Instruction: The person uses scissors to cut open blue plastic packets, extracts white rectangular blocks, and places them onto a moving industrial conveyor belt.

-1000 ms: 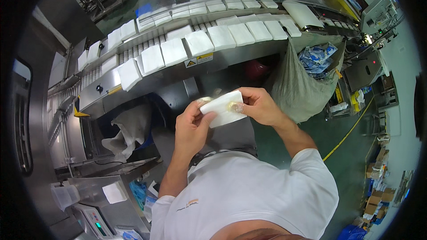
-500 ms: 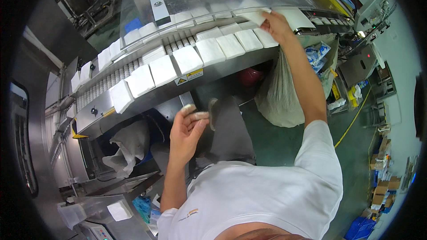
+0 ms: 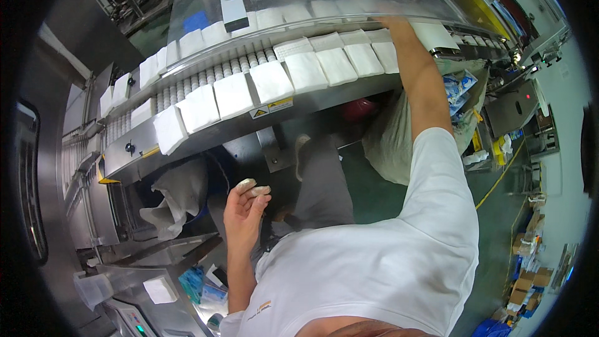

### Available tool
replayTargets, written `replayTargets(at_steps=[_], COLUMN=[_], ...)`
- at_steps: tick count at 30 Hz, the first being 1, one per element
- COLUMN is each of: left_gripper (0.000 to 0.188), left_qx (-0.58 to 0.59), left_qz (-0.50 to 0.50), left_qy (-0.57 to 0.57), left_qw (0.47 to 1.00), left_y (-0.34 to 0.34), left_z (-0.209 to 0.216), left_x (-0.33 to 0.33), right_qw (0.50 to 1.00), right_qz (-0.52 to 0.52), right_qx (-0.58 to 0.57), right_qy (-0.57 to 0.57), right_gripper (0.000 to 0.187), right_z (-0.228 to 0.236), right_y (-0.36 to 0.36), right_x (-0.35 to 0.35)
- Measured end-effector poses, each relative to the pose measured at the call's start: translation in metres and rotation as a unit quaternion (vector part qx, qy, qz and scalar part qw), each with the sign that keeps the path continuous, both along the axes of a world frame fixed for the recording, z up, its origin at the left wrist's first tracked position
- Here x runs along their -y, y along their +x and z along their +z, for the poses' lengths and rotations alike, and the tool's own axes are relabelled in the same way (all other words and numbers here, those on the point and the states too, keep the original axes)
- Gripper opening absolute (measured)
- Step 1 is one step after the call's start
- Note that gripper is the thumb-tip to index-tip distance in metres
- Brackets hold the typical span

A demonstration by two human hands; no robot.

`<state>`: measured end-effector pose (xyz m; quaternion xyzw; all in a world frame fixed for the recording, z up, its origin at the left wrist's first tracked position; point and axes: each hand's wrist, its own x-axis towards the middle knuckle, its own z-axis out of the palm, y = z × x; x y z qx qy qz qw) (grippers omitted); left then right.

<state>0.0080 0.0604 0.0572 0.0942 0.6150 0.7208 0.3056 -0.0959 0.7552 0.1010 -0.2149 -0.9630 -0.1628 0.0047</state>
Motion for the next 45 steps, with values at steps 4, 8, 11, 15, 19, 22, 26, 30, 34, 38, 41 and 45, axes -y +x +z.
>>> replayTargets(at_steps=[4,8,11,15,19,22,26,30,34,38,41,45], left_gripper=[0.04,0.04,0.04,0.044,0.028,0.028,0.042,0.06,0.086,0.12,0.128,0.107], left_qx=[-0.021,-0.042,-0.052,-0.078,-0.274,-0.355,-0.429,-0.338,-0.181,-0.015,-0.094,-0.186], left_qz=[-0.008,-0.017,-0.006,-0.017,0.062,0.196,0.448,0.501,0.478,0.333,0.27,0.319], left_qy=[0.005,0.017,0.021,-0.064,-0.07,-0.2,-0.473,-0.591,-0.679,-0.751,-0.749,-0.656], left_qw=[1.0,0.999,0.998,0.995,0.957,0.892,0.626,0.535,0.527,0.57,0.598,0.658], left_y=[0.0,-0.001,0.011,0.032,0.039,0.057,0.078,0.088,0.133,0.188,0.184,0.211], left_z=[-0.002,-0.007,-0.012,-0.002,0.024,0.039,0.041,0.04,0.077,0.056,0.048,0.006], left_x=[0.002,0.008,0.024,0.056,0.112,0.164,0.242,0.318,0.357,0.384,0.368,0.371], right_qw=[0.999,0.994,0.956,0.814,0.785,0.726,0.683,0.654,0.647,0.635,0.615,0.625], right_qz=[-0.022,-0.03,0.093,0.126,0.165,0.194,0.224,0.277,0.29,0.313,0.364,0.419], right_qx=[0.012,-0.073,-0.255,-0.28,-0.092,-0.022,0.074,0.136,0.18,0.215,0.208,0.231], right_qy=[0.044,0.075,-0.109,-0.494,-0.59,-0.659,-0.691,-0.691,-0.682,-0.672,-0.668,-0.617], right_gripper=[0.034,0.027,0.025,0.046,0.034,0.037,0.03,0.027,0.026,0.028,0.026,0.026], right_z=[0.025,0.041,0.035,0.044,0.032,0.011,-0.005,-0.008,-0.024,-0.034,-0.041,-0.043], right_y=[0.029,0.061,0.121,0.15,0.172,0.156,0.118,0.095,0.098,0.101,0.098,0.089], right_x=[-0.008,0.004,0.041,0.234,0.337,0.392,0.463,0.522,0.544,0.559,0.569,0.595])
